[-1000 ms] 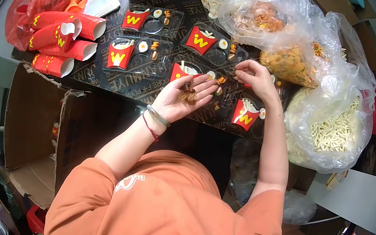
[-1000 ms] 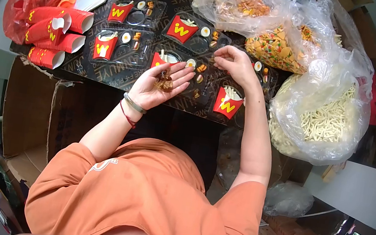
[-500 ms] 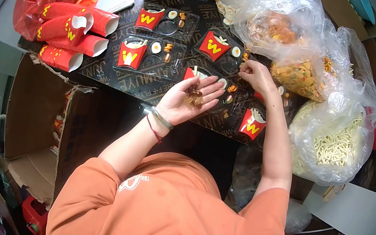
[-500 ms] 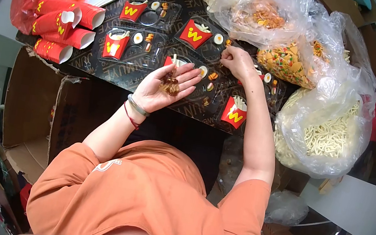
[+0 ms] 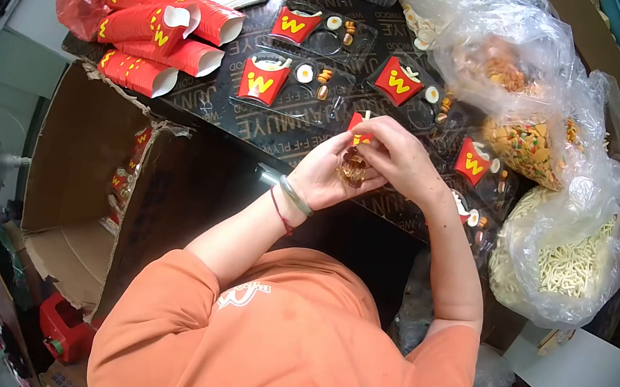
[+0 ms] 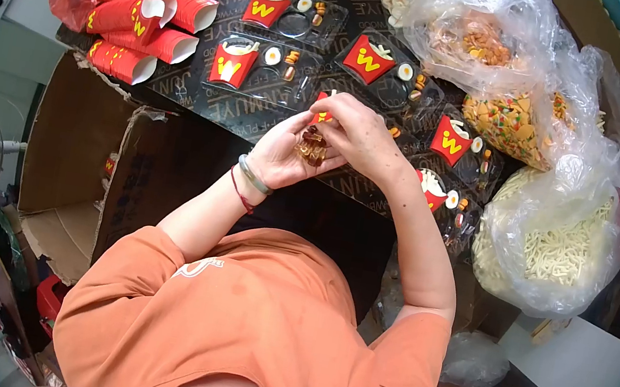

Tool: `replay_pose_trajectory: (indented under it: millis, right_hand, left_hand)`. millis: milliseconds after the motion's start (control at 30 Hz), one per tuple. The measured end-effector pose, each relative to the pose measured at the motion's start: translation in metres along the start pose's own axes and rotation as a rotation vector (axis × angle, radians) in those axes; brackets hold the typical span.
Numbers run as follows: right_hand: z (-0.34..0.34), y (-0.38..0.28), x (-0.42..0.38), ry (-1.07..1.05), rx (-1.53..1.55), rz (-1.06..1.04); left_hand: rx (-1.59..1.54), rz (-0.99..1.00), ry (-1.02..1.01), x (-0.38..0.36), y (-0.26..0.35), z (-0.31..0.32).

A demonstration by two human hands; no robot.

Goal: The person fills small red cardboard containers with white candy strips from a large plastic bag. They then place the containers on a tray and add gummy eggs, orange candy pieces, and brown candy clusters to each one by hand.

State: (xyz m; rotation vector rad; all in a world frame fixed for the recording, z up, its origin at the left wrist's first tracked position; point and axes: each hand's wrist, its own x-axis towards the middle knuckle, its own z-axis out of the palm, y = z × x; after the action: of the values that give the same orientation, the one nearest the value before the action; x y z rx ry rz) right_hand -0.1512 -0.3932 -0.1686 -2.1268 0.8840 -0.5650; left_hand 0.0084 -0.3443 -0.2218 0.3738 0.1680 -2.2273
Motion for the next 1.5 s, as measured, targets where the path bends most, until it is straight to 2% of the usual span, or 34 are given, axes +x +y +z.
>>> replay_pose_trajectory:
  millis: [33, 67, 133, 267, 333, 367, 433, 467, 600, 667, 700, 733, 767, 800, 900, 933, 1000, 1067, 1133, 1267, 1333, 1367, 1433, 1500]
  right_hand:
    - [0.002, -0.001, 0.001, -0.010, -0.074, -0.014]
    - [0.003, 0.001, 0.003, -0.018, -0.072, -0.019]
    - [0.006, 0.006, 0.008, -0.020, -0.123, -0.202]
    - [0.018, -0.003, 0.017, 0.066, -0.156, -0.214]
    - [0.029, -0.014, 0.020, 0.210, 0.039, -0.003]
    - [0.034, -0.023, 0.022, 0.249, 0.005, -0.011]
    - [0.044, -0.024, 0.026, 0.168, -0.149, -0.166]
    - [0.053, -0.027, 0.025, 0.226, -0.202, -0.203]
    - [0.059, -0.027, 0.032, 0.176, -0.194, -0.154]
    - [0.060, -0.025, 0.039, 0.207, 0.194, -0.049]
    - [0.054, -0.024, 0.042, 0.159, 0.291, 0.056]
    - [0.052, -0.021, 0.046, 0.181, 0.405, 0.082]
    - [0.050, -0.016, 0.051, 0.204, 0.519, 0.109]
    - [0.047, -0.006, 0.056, 0.171, 0.653, 0.135]
    - [0.028, 0.010, 0.069, 0.085, 0.653, 0.262]
    - [0.025, 0.013, 0.073, 0.084, 0.653, 0.265]
    - [0.019, 0.011, 0.086, -0.106, 0.530, 0.345]
    - [0.021, 0.020, 0.098, -0.146, 0.489, 0.363]
    - [0.023, 0.027, 0.109, -0.380, 0.226, 0.366]
    - [0.034, 0.025, 0.115, -0.364, 0.100, 0.364]
    - [0.040, 0.027, 0.112, -0.288, -0.090, 0.164]
    - [0.042, 0.026, 0.109, -0.288, -0.090, 0.164]
    - [0.045, 0.022, 0.102, -0.174, -0.279, 0.093]
    - [0.043, 0.016, 0.095, -0.141, -0.267, 0.098]
  left_hand:
    - [-0.104, -0.029, -0.120, -0.001, 0.002, -0.003]
    - [-0.108, -0.019, -0.119, -0.004, 0.004, -0.003]
    - [-0.178, -0.002, -0.140, -0.008, 0.010, -0.002]
    - [-0.215, 0.014, -0.169, -0.008, 0.023, -0.016]
    - [-0.314, 0.036, -0.466, -0.004, 0.028, -0.034]
    - [-0.314, 0.046, -0.468, -0.007, 0.031, -0.030]
    - [-0.316, 0.060, -0.289, -0.015, 0.036, -0.022]
    - [-0.195, 0.150, -0.105, -0.020, 0.035, -0.011]
    - [-0.246, 0.143, -0.126, -0.026, 0.040, -0.020]
    - [-0.250, 0.181, -0.213, -0.026, 0.045, -0.032]
    - [-0.265, 0.216, -0.417, -0.024, 0.048, -0.037]
    - [-0.244, 0.264, -0.196, -0.024, 0.049, -0.042]
    - [-0.222, 0.307, 0.025, -0.034, 0.051, -0.018]
    - [-0.196, 0.331, 0.032, -0.036, 0.057, -0.024]
    - [-0.148, 0.512, 0.216, -0.045, 0.075, -0.022]
    - [-0.136, 0.534, 0.212, -0.047, 0.080, -0.023]
    - [-0.124, 0.568, 0.223, -0.048, 0.087, -0.021]
    - [-0.140, 0.565, 0.204, -0.045, 0.091, -0.026]
    - [-0.152, 0.555, 0.186, -0.043, 0.092, -0.032]
    - [-0.161, 0.552, 0.185, -0.042, 0.092, -0.033]
    - [-0.164, 0.550, 0.180, -0.043, 0.092, -0.033]
    - [-0.170, 0.537, 0.163, -0.044, 0.092, -0.033]
    - [-0.172, 0.521, 0.145, -0.044, 0.093, -0.032]
    - [-0.199, 0.452, 0.056, -0.045, 0.092, -0.032]
